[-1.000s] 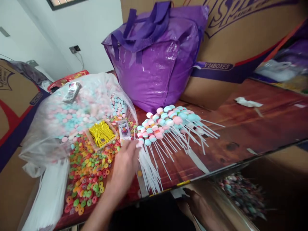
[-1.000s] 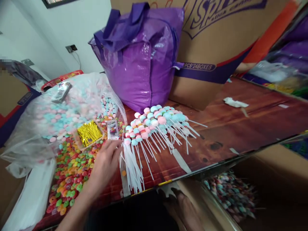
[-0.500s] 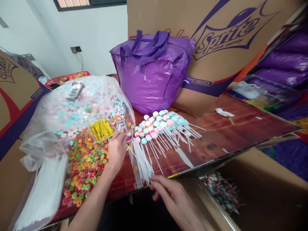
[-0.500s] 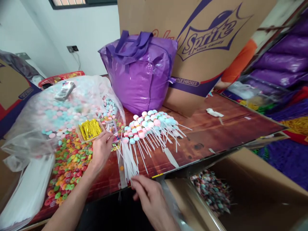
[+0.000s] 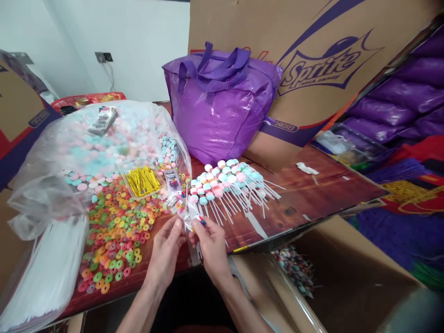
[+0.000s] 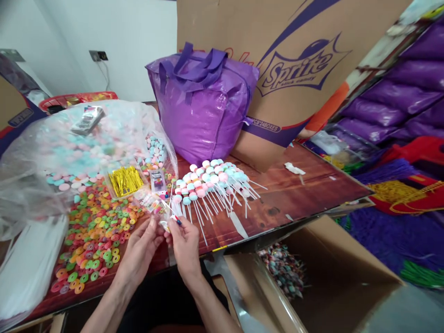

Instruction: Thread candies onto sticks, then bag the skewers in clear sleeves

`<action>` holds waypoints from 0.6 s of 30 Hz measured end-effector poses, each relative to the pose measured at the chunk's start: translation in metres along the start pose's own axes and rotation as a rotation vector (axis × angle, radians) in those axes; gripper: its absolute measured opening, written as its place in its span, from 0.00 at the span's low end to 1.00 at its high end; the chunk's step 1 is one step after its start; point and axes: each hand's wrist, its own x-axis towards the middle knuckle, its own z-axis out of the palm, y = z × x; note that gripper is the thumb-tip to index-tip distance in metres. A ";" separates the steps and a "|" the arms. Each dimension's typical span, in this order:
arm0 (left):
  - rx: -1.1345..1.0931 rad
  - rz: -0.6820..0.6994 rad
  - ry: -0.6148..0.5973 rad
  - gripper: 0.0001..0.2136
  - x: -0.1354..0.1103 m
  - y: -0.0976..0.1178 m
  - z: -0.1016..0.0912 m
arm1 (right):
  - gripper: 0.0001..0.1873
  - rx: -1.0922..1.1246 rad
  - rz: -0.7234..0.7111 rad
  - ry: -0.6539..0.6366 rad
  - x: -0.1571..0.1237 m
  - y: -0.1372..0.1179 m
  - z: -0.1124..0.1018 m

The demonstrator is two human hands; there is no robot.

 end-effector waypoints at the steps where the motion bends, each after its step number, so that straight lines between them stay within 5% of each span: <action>1: -0.065 -0.027 -0.013 0.17 0.002 0.002 0.000 | 0.18 -0.015 0.041 -0.049 -0.001 -0.002 -0.002; 4: -0.152 0.004 0.099 0.16 0.006 0.004 0.001 | 0.18 -0.047 0.064 -0.133 -0.003 -0.004 -0.005; 7: -0.205 -0.027 0.193 0.17 0.006 0.002 0.000 | 0.15 -0.043 -0.021 -0.056 -0.005 0.000 -0.003; 12: -0.268 -0.125 0.217 0.18 0.002 -0.004 -0.005 | 0.16 -0.008 -0.060 0.036 -0.005 0.011 0.000; 18: -0.326 -0.105 0.192 0.15 -0.003 -0.011 -0.007 | 0.20 -0.239 -0.171 0.045 -0.001 0.015 -0.003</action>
